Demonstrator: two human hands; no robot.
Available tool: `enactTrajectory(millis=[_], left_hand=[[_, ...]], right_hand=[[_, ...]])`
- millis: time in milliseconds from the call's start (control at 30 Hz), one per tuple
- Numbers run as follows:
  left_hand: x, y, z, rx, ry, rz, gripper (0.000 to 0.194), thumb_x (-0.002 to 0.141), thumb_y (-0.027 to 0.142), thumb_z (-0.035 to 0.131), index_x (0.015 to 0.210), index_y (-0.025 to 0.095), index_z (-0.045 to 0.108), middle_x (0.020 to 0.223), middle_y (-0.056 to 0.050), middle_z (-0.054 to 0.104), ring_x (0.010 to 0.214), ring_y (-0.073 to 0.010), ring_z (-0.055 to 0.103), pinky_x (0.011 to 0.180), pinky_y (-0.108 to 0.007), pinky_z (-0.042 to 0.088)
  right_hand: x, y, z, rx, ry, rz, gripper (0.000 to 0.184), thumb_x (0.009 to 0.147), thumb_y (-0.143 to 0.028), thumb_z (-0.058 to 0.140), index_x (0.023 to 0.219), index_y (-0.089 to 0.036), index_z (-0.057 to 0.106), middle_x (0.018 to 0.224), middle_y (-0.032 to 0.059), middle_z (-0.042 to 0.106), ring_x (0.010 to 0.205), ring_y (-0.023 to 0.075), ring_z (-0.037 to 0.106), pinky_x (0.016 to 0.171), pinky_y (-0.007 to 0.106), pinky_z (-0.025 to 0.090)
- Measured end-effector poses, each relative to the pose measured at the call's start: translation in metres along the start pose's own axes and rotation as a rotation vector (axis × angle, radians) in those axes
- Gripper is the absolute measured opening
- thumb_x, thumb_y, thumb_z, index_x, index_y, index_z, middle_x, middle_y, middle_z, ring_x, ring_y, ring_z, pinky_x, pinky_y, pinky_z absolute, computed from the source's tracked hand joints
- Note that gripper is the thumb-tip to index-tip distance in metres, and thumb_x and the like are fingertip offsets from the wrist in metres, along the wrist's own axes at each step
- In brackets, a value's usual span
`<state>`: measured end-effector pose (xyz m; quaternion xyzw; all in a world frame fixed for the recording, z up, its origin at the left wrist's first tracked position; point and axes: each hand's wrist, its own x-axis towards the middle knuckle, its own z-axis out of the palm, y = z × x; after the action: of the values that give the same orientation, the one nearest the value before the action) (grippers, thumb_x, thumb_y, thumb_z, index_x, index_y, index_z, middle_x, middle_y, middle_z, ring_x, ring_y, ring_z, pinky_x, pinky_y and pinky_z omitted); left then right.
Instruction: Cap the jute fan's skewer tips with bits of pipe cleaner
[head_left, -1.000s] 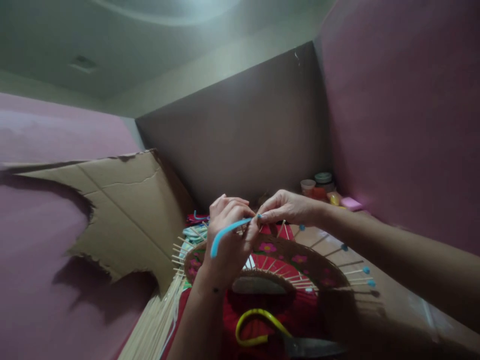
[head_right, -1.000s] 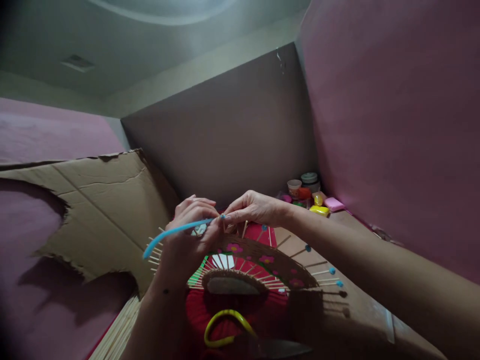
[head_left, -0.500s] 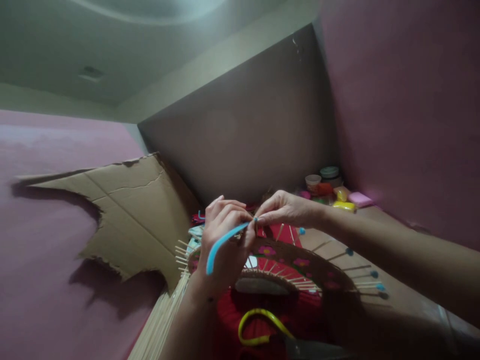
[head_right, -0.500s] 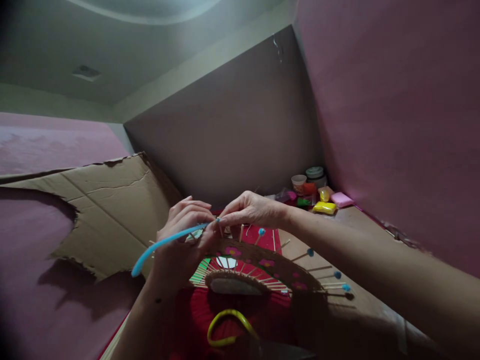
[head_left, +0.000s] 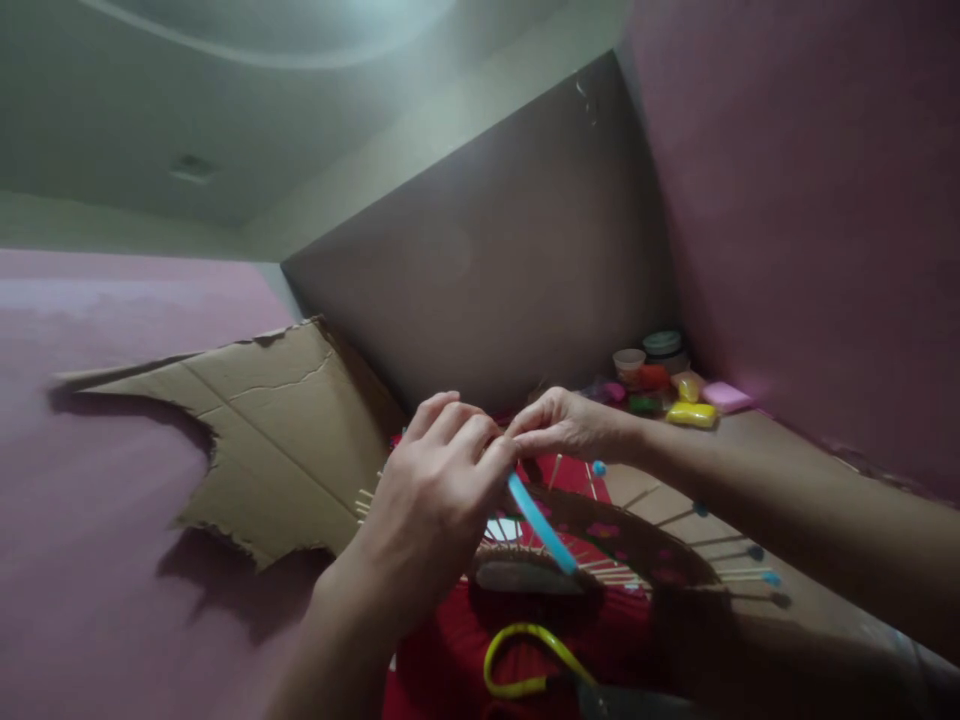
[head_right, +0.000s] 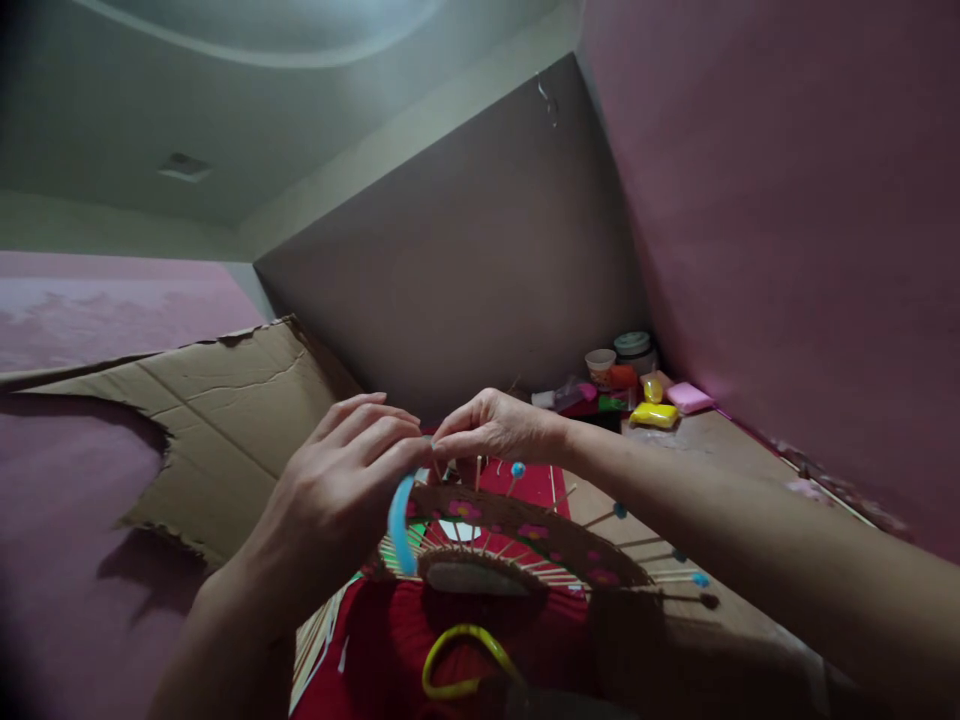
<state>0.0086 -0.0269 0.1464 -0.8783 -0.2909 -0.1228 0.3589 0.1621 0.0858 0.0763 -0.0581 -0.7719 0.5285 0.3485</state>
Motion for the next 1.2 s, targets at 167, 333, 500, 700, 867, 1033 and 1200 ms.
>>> enactTrajectory(millis=[167,333,500,700,867,1033,1200], left_hand=[[0.017,-0.013,-0.005,-0.206,-0.138,-0.022,0.023,0.088,0.024,0.046,0.073,0.019,0.063,0.075,-0.002,0.06,0.064,-0.0107,0.054,0.061,-0.025,0.043],[0.029,-0.028,0.005,-0.664,-0.217,-0.291,0.013,0.079,0.02,0.056,0.067,0.017,0.061,0.06,0.003,0.057,0.05,-0.0065,0.051,0.048,-0.018,0.04],[0.029,-0.043,0.013,-0.953,-0.306,-0.518,0.017,0.072,0.025,0.06,0.058,0.016,0.057,0.049,0.004,0.051,0.043,-0.007,0.046,0.038,-0.018,0.034],[0.01,-0.054,0.017,-1.037,-0.251,-0.609,0.011,0.071,0.025,0.061,0.064,0.016,0.062,0.051,0.0,0.056,0.045,-0.0096,0.051,0.041,-0.022,0.041],[-0.007,-0.042,0.006,-0.757,-0.024,-0.462,0.008,0.074,0.025,0.063,0.071,0.017,0.064,0.076,-0.004,0.064,0.069,-0.0146,0.059,0.059,-0.027,0.049],[-0.005,-0.019,-0.002,-0.414,0.054,-0.325,0.01,0.076,0.021,0.063,0.066,0.02,0.063,0.076,-0.001,0.065,0.077,-0.0165,0.057,0.075,-0.035,0.045],[-0.002,0.009,0.005,-0.178,0.114,-0.18,0.016,0.083,0.016,0.051,0.07,0.016,0.06,0.07,-0.004,0.063,0.076,-0.0188,0.054,0.075,-0.037,0.042]], right_hand=[[0.0,-0.001,0.002,0.068,-0.051,-0.01,0.024,0.075,-0.038,0.065,0.077,-0.014,0.072,0.066,0.0013,0.066,0.055,0.0075,0.055,0.056,0.02,0.045],[-0.001,-0.006,0.007,0.05,-0.054,0.012,0.026,0.073,-0.038,0.068,0.076,-0.013,0.072,0.064,0.0024,0.066,0.054,0.008,0.056,0.058,0.021,0.045],[-0.003,-0.007,0.009,0.067,-0.066,0.022,0.026,0.075,-0.038,0.066,0.08,-0.014,0.072,0.073,0.0038,0.069,0.059,0.0088,0.059,0.061,0.023,0.047],[-0.004,-0.011,0.009,0.039,-0.032,0.044,0.026,0.077,-0.036,0.063,0.082,-0.012,0.072,0.075,0.0054,0.07,0.058,0.008,0.058,0.059,0.021,0.047],[-0.006,-0.012,0.009,0.039,-0.024,0.04,0.024,0.078,-0.034,0.062,0.082,-0.012,0.072,0.072,0.005,0.069,0.056,0.0078,0.057,0.058,0.021,0.048],[-0.004,-0.007,0.006,0.052,-0.017,0.027,0.027,0.078,-0.039,0.063,0.08,-0.013,0.072,0.074,0.0052,0.069,0.056,0.0075,0.057,0.058,0.022,0.048],[-0.002,-0.002,0.005,0.031,0.054,0.043,0.028,0.075,-0.04,0.066,0.077,-0.013,0.071,0.064,0.0023,0.067,0.054,0.0079,0.058,0.054,0.02,0.046]])
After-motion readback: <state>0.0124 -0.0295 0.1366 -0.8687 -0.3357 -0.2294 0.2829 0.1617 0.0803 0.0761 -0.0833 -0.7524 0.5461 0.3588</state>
